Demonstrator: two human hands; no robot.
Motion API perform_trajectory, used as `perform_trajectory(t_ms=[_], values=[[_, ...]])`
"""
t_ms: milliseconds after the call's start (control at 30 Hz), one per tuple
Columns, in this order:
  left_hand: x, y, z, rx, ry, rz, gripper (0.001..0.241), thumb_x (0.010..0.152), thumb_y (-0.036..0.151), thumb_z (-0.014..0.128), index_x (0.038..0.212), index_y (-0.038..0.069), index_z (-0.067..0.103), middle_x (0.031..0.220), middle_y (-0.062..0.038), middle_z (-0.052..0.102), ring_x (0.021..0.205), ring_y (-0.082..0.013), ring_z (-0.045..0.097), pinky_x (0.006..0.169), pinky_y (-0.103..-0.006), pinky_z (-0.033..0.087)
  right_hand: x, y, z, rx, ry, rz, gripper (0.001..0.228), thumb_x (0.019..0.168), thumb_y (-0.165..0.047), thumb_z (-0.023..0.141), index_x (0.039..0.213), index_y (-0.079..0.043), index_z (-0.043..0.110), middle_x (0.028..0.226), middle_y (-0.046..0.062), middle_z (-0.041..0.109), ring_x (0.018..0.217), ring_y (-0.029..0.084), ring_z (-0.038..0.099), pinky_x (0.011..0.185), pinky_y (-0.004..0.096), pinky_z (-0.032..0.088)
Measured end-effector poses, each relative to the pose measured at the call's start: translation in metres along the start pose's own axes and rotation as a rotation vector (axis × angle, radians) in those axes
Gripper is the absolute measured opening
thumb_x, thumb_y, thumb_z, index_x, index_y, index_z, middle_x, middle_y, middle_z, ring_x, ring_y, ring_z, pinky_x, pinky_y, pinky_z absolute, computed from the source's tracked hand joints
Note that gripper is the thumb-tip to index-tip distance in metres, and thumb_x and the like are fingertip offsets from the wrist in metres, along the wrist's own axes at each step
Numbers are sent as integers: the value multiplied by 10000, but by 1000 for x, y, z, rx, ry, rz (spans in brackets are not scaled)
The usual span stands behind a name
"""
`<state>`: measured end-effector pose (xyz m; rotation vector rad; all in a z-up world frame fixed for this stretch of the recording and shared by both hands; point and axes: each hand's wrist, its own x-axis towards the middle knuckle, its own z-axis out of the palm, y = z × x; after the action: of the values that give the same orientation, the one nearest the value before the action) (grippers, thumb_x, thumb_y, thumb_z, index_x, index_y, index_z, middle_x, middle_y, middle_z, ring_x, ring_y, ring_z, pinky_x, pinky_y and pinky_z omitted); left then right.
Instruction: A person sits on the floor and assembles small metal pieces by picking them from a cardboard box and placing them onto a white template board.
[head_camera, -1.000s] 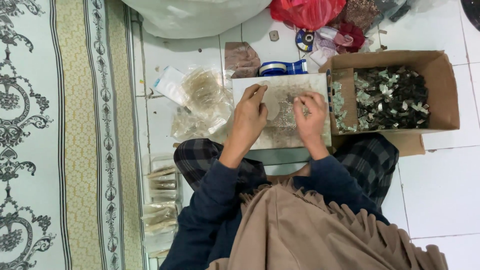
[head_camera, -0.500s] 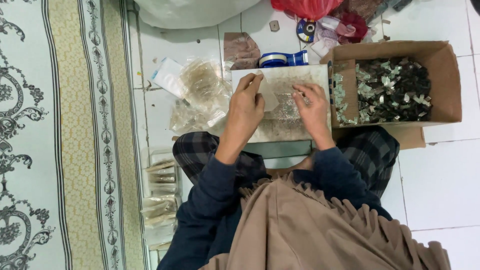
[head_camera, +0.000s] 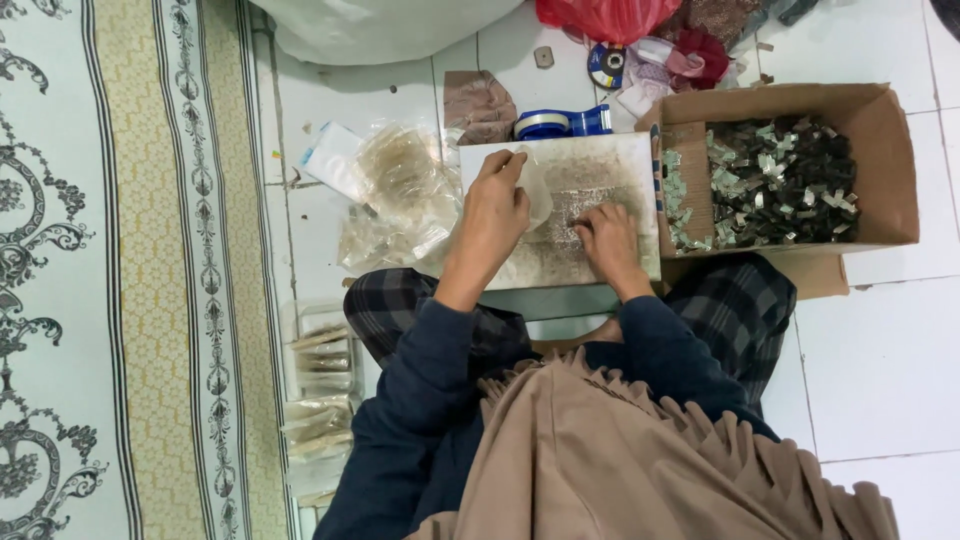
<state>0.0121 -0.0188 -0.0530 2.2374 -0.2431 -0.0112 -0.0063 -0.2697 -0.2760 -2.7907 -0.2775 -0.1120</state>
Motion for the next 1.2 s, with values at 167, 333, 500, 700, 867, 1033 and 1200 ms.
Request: perform_trajectory(t_ms=[167,333,500,700,867,1033,1200], values=[[-2,11,-6,-19,-4,-18,437,932,-70,563,1367,-70,603,1345,-305,580,1190,-461,648,900,-450,623,6,16,23,154,-40,111,173,893,-293,794,971,-147,743,978,64,625,1025,331,593,822,500,477],[-18,41,-34,-113,65,35,437,930,-104,558,1365,-89,596,1327,-321,570,1142,-475,663,872,-422,627,6,-4,-19,624,104,284,224,877,-250,854,1021,-98,775,953,152,681,977,371,667,803,466,521],[-15,26,-21,-121,143,53,436,921,-126,567,1356,-121,589,1306,-359,566,1090,-498,672,848,-455,625,19,-97,-151,919,174,335,202,921,-284,832,1054,-143,772,969,31,717,904,112,645,756,296,515],[-8,22,-12,-151,149,64,437,916,-111,572,1352,-126,586,1306,-342,567,1070,-494,683,821,-433,630,45,-148,-184,896,345,-12,146,957,-135,826,1052,-66,738,970,77,661,845,181,644,757,317,514],[-1,13,-11,-186,174,47,434,905,-68,593,1337,-110,605,1308,-333,579,1128,-510,655,865,-453,621,57,-160,-182,742,361,-110,165,1038,-242,738,1162,-139,771,1047,76,633,884,239,624,768,350,498],[7,-3,-5,-306,222,6,457,922,-56,589,1378,-84,592,1336,-341,559,1108,-496,670,844,-412,641,40,-151,-172,870,343,-156,548,1017,-396,736,1459,-126,557,1296,117,548,1110,227,563,904,365,452],[4,6,-10,-470,265,-47,485,929,-18,598,1413,-36,575,1369,-342,544,1035,-458,723,816,-431,664,39,-135,-107,781,153,-101,763,911,-328,852,1512,-18,498,1363,274,511,1200,453,563,937,540,468]])
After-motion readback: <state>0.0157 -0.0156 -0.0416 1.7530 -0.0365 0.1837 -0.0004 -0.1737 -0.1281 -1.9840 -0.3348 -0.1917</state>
